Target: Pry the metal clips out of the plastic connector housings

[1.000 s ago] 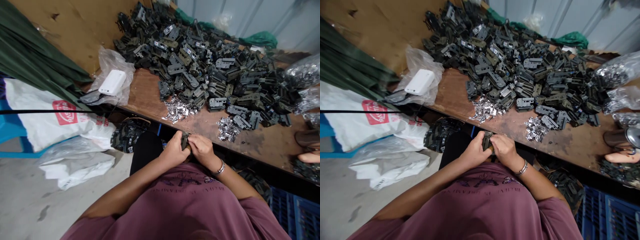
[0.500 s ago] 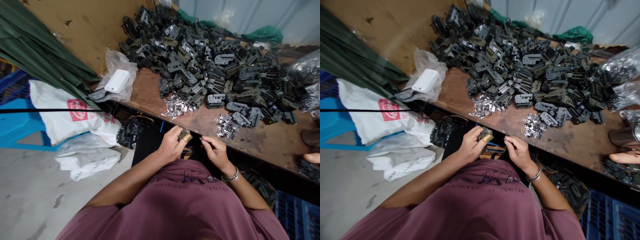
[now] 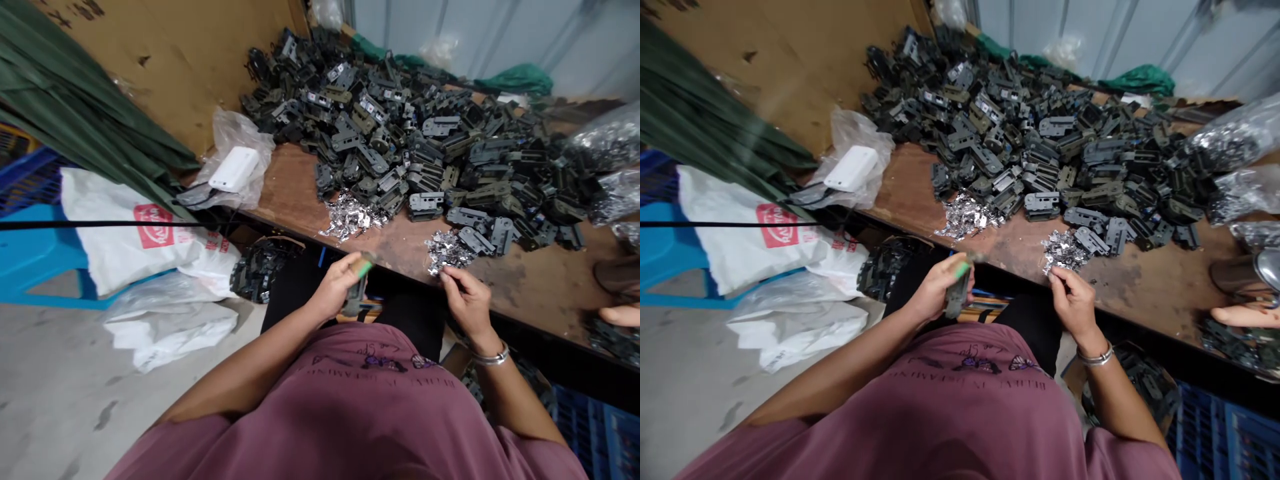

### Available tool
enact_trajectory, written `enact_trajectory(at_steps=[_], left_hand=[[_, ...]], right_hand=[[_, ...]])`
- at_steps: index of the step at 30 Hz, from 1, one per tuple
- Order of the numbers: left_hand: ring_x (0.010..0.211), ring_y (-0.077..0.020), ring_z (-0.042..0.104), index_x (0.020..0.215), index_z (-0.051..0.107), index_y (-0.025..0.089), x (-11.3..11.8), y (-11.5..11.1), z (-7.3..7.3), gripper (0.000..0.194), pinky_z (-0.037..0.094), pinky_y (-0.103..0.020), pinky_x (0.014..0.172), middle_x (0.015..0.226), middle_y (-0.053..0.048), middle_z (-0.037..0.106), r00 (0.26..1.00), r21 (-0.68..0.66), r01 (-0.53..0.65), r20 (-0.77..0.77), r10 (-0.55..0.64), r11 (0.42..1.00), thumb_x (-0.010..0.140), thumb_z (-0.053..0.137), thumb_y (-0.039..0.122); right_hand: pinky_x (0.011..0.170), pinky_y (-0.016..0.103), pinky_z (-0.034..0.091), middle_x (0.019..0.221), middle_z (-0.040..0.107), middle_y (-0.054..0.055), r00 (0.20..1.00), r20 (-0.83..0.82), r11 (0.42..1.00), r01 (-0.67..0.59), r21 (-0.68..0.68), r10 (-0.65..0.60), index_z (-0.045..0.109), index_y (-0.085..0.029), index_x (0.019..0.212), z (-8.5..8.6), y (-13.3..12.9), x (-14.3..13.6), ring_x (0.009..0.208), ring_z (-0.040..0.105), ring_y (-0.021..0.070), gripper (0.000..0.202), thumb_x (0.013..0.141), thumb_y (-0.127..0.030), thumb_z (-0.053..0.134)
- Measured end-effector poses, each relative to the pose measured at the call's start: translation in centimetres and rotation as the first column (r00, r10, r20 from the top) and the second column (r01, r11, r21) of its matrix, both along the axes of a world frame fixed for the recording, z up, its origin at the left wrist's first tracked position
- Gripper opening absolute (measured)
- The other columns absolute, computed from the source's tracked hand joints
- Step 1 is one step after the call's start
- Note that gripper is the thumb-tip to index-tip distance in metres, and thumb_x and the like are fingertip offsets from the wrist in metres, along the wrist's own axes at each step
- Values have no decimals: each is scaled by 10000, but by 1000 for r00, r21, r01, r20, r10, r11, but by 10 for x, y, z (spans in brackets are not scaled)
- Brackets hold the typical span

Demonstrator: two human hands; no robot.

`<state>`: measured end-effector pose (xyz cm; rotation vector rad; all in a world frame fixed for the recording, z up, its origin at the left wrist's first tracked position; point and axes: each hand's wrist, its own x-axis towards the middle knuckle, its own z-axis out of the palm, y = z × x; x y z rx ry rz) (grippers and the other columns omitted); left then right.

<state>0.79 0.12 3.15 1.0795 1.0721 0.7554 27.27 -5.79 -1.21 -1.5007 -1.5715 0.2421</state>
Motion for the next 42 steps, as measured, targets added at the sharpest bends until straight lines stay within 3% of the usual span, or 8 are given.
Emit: enact_trajectory(at_steps=[6,13,18,24,27,32,37,42], left_hand=[[555,-123,470,659,582,164,-8,14,-26,306,361,-245,536,592,11,533,848,5,442,-329,-416,897,776,562,446],[872,-269,618,813,655,162,-18,38,-108,383,463,-370,773,836,-113,664,678,130,376,-713,-177,917,855,420,462],[1247,-359,490,1223,568,88,-12,38,-129,595,416,-461,997,1268,-213,570,666,176,367,-735,-126,913,813,509,515],[814,-197,641,1000,659,136,8,21,-102,370,500,-302,728,939,-86,694,838,98,495,-316,-445,863,816,578,447],[657,-145,598,864,654,128,18,14,-74,350,452,-252,611,740,-32,656,843,9,529,-120,-525,848,820,600,471],[836,-151,647,892,576,153,39,12,-41,450,504,-276,737,1064,-81,663,919,-95,360,206,-336,928,607,832,389],[820,-148,668,962,584,153,46,16,-33,540,539,-247,701,951,-47,689,939,-96,190,308,-152,977,554,876,353],[679,-171,711,949,575,132,29,21,-37,518,532,-211,528,818,-50,714,976,-198,54,216,-11,979,612,844,420]], right_hand=[[851,374,542,1073,696,136,884,387,960,281,9,-262,640,-142,1113,10,23,49,976,655,240,278,917,-284,503],[767,331,495,1210,601,168,626,772,808,508,-296,-111,517,-127,1304,30,53,61,985,630,273,412,911,-243,485],[685,314,469,1172,577,169,599,800,716,567,-408,-19,496,-130,1334,36,63,64,878,650,258,461,894,-262,524],[728,289,449,1007,656,91,773,620,693,521,-498,-135,675,-164,1055,31,63,87,859,621,215,323,775,-321,710],[653,279,422,804,645,52,816,520,781,489,-388,-253,673,-164,790,31,54,83,724,576,185,138,758,-296,700],[605,264,411,736,570,30,926,357,982,164,-96,-120,629,-191,742,42,31,18,649,524,148,166,867,-293,588],[639,242,451,724,590,10,924,112,913,-332,-238,365,638,-194,821,44,31,-42,677,559,136,147,921,-204,531],[787,278,478,957,674,99,903,366,914,-66,-401,225,676,-146,1014,35,73,-22,867,632,180,204,908,-126,504]])
